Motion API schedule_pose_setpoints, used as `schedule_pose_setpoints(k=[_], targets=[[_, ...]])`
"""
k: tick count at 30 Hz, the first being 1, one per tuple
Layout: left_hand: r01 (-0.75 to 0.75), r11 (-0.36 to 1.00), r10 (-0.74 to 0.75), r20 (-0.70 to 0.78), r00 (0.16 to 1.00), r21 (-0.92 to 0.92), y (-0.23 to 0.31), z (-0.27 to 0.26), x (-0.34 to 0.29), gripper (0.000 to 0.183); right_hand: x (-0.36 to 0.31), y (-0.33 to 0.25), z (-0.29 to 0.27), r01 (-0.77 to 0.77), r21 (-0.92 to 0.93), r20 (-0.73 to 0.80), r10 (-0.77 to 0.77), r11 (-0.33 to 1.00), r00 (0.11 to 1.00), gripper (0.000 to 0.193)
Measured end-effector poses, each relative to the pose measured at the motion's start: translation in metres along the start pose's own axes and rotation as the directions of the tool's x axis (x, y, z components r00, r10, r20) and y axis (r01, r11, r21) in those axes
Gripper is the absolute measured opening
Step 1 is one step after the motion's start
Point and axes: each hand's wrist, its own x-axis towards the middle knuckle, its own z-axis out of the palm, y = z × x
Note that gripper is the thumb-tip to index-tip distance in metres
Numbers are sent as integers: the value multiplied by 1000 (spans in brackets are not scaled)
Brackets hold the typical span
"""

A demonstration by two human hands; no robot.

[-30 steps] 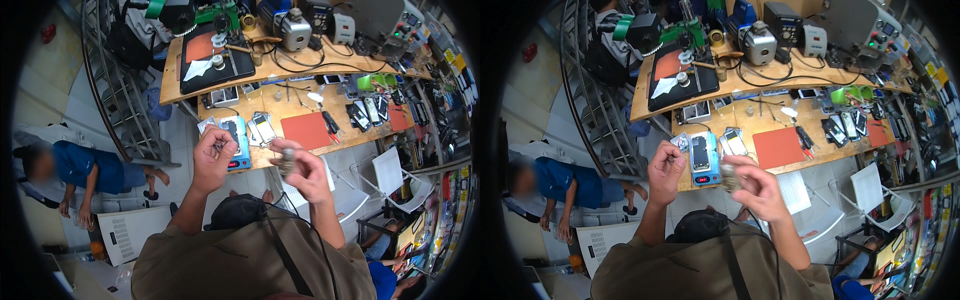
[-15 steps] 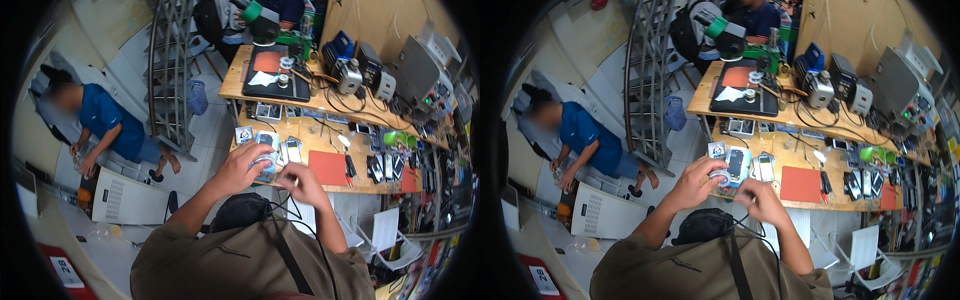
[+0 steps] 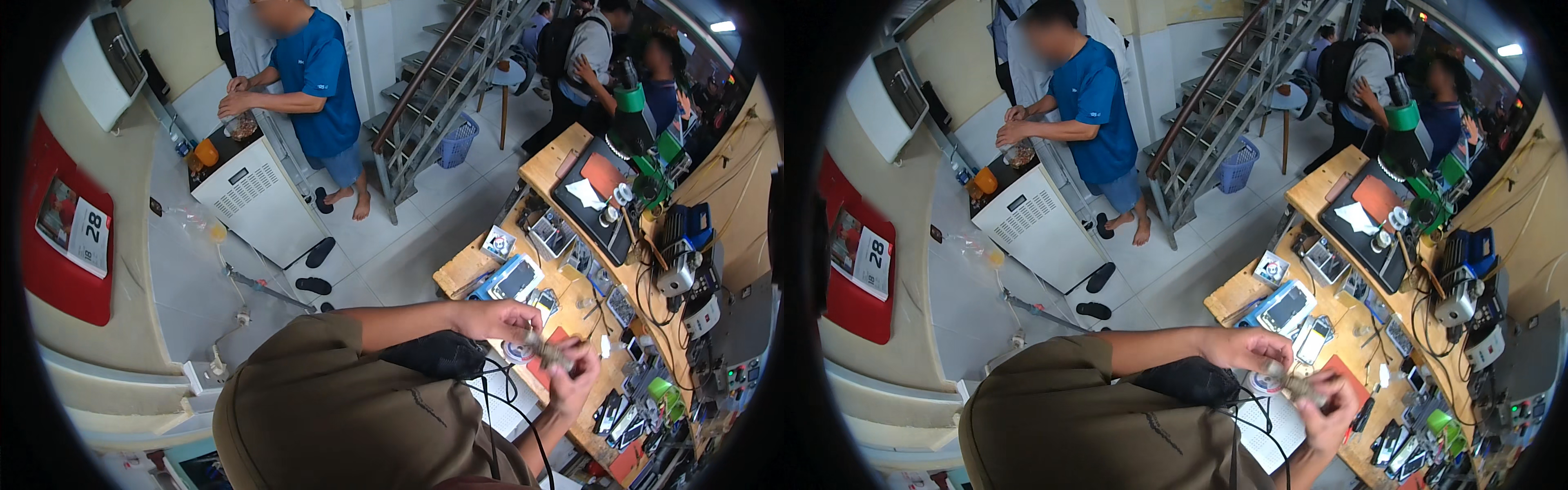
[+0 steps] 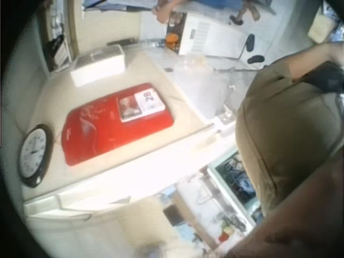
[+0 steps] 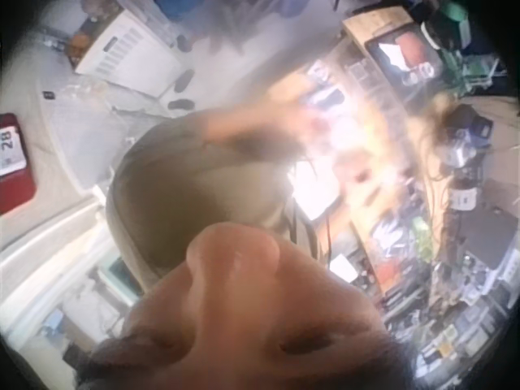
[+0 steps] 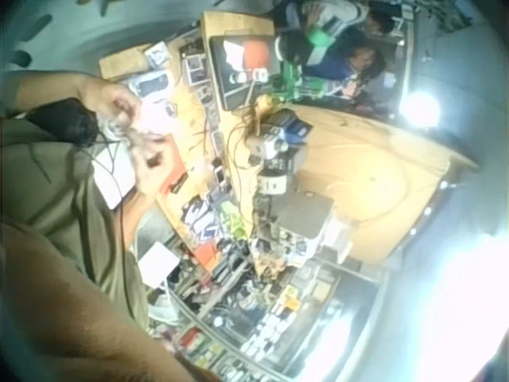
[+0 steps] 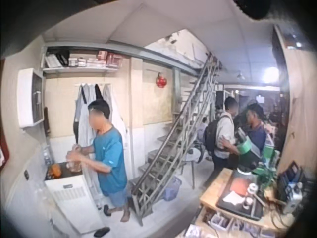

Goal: The person works on a disassembled mobile phone placed on a blue heating plate. They use a soldering iron to work on the device, then apply a liquid from a small bottle and wipe the surface with a cloth. The person also handles a small roll of tape and a plastic scraper tool while working on the phone.

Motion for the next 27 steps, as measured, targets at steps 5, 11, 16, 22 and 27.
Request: schedule_pose_setpoints(k=[5, 11, 16, 22, 27], targets=[[110, 895, 2, -249, 968, 432, 0, -8, 8, 16, 4, 39, -5, -141, 395, 89, 114, 908, 989, 31], [119, 329, 71, -150, 986, 937, 22, 8, 1, 18, 14, 71, 16, -105, -370, -392, -53, 923, 918, 18], [-7, 621, 157, -115, 981, 784, 17, -14, -11, 19, -1, 42, 28, -107, -407, 303, 244, 907, 921, 18], [115, 878, -89, -79, 993, 465, 9, -39, -36, 18, 14, 43, 59, -107, 53, -163, 114, 993, 980, 30], [44, 935, -4, -112, 994, 352, 1, -65, -63, 17, 8, 63, 72, -127, -21, -25, 126, 992, 992, 26]])
